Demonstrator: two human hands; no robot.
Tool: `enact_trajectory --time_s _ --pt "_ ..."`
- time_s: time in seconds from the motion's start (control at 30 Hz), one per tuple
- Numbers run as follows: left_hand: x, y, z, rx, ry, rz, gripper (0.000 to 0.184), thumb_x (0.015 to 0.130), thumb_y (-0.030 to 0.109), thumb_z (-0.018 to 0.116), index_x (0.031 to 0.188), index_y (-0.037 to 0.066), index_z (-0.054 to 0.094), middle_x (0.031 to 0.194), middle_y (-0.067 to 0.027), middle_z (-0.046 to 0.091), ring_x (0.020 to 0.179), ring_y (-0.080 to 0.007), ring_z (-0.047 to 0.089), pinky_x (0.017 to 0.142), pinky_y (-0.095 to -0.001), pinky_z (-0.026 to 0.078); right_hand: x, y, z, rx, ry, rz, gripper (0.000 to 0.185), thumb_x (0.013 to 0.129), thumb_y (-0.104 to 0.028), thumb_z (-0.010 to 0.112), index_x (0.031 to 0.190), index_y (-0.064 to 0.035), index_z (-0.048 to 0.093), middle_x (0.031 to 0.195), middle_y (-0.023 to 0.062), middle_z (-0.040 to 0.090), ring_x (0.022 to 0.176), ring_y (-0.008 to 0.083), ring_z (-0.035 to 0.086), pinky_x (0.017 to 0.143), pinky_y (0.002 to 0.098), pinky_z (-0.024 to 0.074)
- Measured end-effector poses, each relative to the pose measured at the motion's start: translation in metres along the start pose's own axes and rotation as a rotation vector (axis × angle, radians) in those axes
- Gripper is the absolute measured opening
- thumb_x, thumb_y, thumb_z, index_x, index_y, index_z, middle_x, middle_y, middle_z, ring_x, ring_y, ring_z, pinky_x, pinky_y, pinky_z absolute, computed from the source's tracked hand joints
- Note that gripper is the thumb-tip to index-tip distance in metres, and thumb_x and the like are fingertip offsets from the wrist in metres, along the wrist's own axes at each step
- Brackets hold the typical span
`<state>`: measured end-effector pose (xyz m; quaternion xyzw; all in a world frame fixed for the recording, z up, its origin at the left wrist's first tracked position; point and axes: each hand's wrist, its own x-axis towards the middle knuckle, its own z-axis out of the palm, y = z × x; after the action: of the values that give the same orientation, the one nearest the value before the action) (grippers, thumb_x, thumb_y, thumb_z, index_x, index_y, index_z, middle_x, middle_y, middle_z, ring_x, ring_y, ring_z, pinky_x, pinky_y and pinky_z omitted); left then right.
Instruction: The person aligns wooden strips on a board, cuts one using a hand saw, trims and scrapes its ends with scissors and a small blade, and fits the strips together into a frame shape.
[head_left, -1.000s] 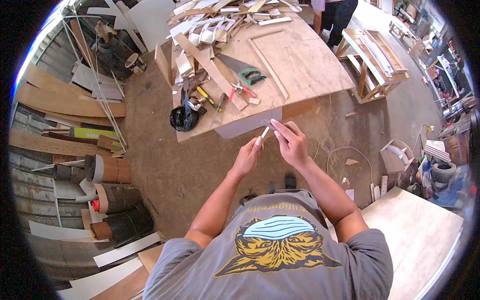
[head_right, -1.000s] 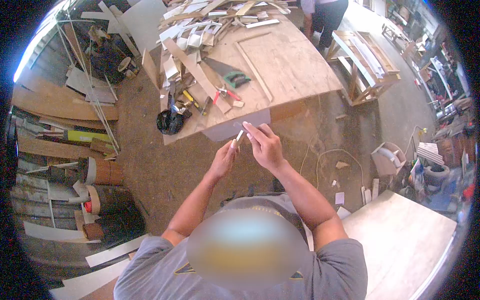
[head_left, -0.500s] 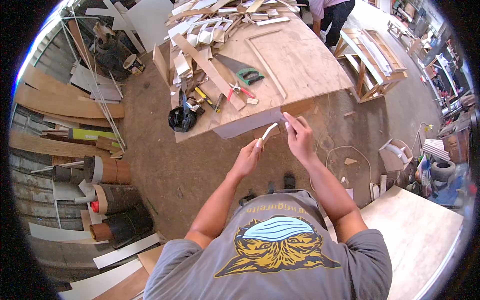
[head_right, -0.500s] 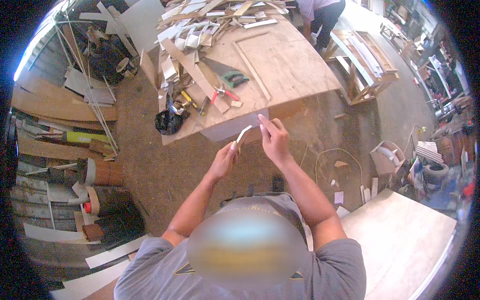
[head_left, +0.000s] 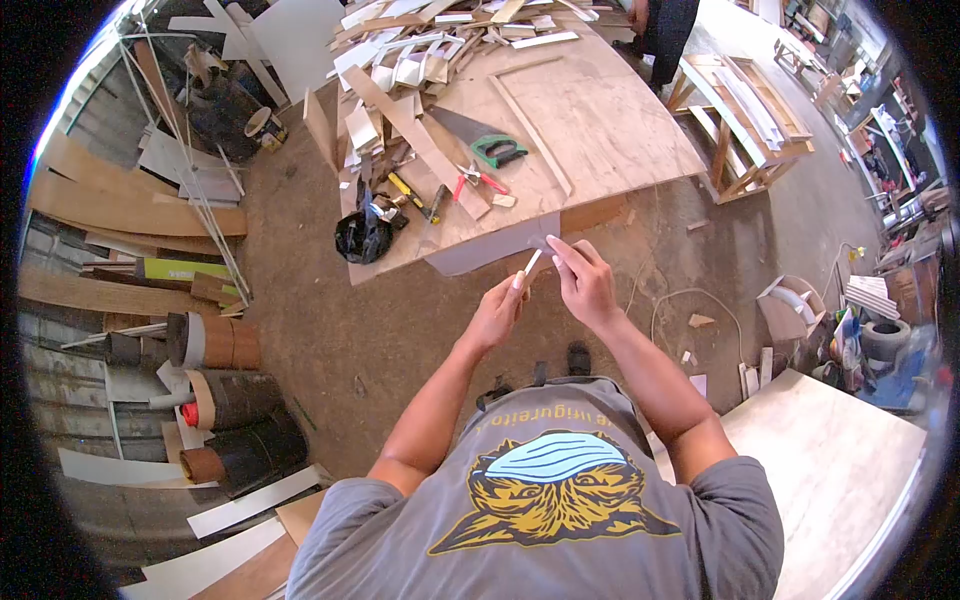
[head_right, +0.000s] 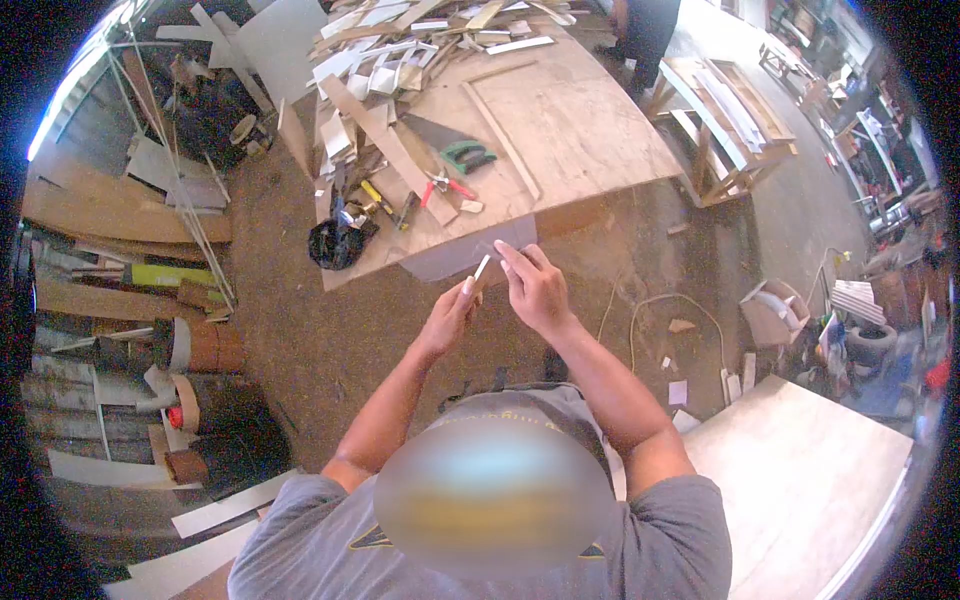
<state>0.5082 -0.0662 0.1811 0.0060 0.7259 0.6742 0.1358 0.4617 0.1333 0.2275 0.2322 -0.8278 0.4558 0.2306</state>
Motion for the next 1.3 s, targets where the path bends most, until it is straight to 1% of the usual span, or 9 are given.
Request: enact_trajectory --time_s 0.3,0.43,0.57,0.7,0.83,0.97,1.1,1.23,1.3 --pt "0.001 -0.002 -0.002 -0.003 0.014 -0.007 0.053 0.112 0.053 0.039 0.091 0.008 0.056 0.07 0.005 0.043 0.062 -0.0068 0.039 0.056 -0.0262 0.034 0.009 0.016 -0.004 -0.036 0.132 0.086 0.032 0.094 -0.001 0.068 0.126 -0.0052 0.073 0.083 0.0125 0.064 0.073 0.0278 0.063 0.065 0.0395 0.0514" --pt "0.002 0.01 0.002 -0.016 0.009 -0.026 0.052 0.112 0.053 0.04 0.091 0.008 0.055 0.07 0.0052 0.043 0.062 -0.0066 0.04 0.056 -0.0261 0.034 0.008 -0.008 -0.006 0.027 -0.006 -0.083 0.032 0.095 -0.001 0.067 0.126 -0.0044 0.073 0.084 0.0146 0.065 0.074 0.0283 0.064 0.065 0.0395 0.0507" --pt "0.001 0.016 0.002 0.015 0.014 -0.033 0.052 0.112 0.053 0.04 0.09 0.008 0.055 0.071 0.0054 0.043 0.062 -0.0063 0.039 0.056 -0.0262 0.035 0.014 0.016 -0.009 -0.086 0.043 0.204 0.031 0.095 -0.006 0.067 0.125 -0.0056 0.073 0.091 0.0144 0.069 0.082 0.0315 0.068 0.072 0.0427 0.0563" --pt "0.003 0.018 0.005 -0.026 0.016 -0.035 0.051 0.112 0.052 0.04 0.09 0.008 0.055 0.072 0.0052 0.043 0.062 -0.0065 0.039 0.056 -0.0263 0.035 0.012 -0.009 -0.014 -0.013 -0.061 -0.022 0.029 0.096 -0.006 0.066 0.124 -0.0045 0.073 0.088 0.0149 0.067 0.08 0.0321 0.068 0.071 0.0429 0.0555" --pt "0.003 0.018 0.004 -0.015 -0.012 -0.038 0.051 0.112 0.053 0.039 0.093 0.009 0.056 0.075 0.0059 0.044 0.065 -0.0067 0.039 0.057 -0.0256 0.034 0.018 0.009 -0.014 -0.055 0.053 0.173 0.028 0.096 -0.008 0.067 0.123 -0.0057 0.073 0.09 0.0152 0.068 0.081 0.033 0.068 0.071 0.0424 0.0562" --pt "0.003 0.019 0.007 0.007 0.009 -0.009 0.052 0.113 0.053 0.038 0.09 0.008 0.055 0.069 0.0047 0.042 0.061 -0.007 0.039 0.056 -0.0269 0.035 0.011 -0.003 -0.01 0.014 -0.004 -0.062 0.029 0.095 0.0 0.065 0.123 -0.002 0.073 0.09 0.0152 0.07 0.075 0.0282 0.065 0.067 0.0391 0.0518" --pt "0.003 0.019 0.005 0.037 0.013 -0.028 0.055 0.112 0.054 0.037 0.09 0.008 0.055 0.068 0.0045 0.042 0.061 -0.0074 0.039 0.056 -0.0271 0.035 0.013 0.012 -0.012 -0.01 0.081 0.087 0.03 0.094 0.001 0.066 0.123 -0.0017 0.073 0.092 0.0153 0.072 0.077 0.029 0.066 0.069 0.0394 0.0532" --pt "0.001 0.021 0.007 0.064 0.013 -0.035 0.055 0.112 0.055 0.036 0.089 0.008 0.054 0.068 0.0044 0.042 0.061 -0.0076 0.039 0.056 -0.0272 0.035 0.008 0.006 -0.002 0.009 0.049 -0.143 0.028 0.094 0.002 0.067 0.121 -0.0013 0.074 0.09 0.0141 0.071 0.072 0.0278 0.064 0.064 0.038 0.051" --pt "0.001 0.017 0.007 0.064 0.016 -0.043 0.055 0.112 0.054 0.037 0.089 0.008 0.055 0.069 0.0044 0.042 0.061 -0.0076 0.04 0.056 -0.0271 0.035 0.011 0.009 -0.008 -0.034 0.08 0.023 0.028 0.094 0.001 0.067 0.121 -0.0018 0.074 0.088 0.0139 0.07 0.071 0.0271 0.063 0.064 0.0382 0.0511"
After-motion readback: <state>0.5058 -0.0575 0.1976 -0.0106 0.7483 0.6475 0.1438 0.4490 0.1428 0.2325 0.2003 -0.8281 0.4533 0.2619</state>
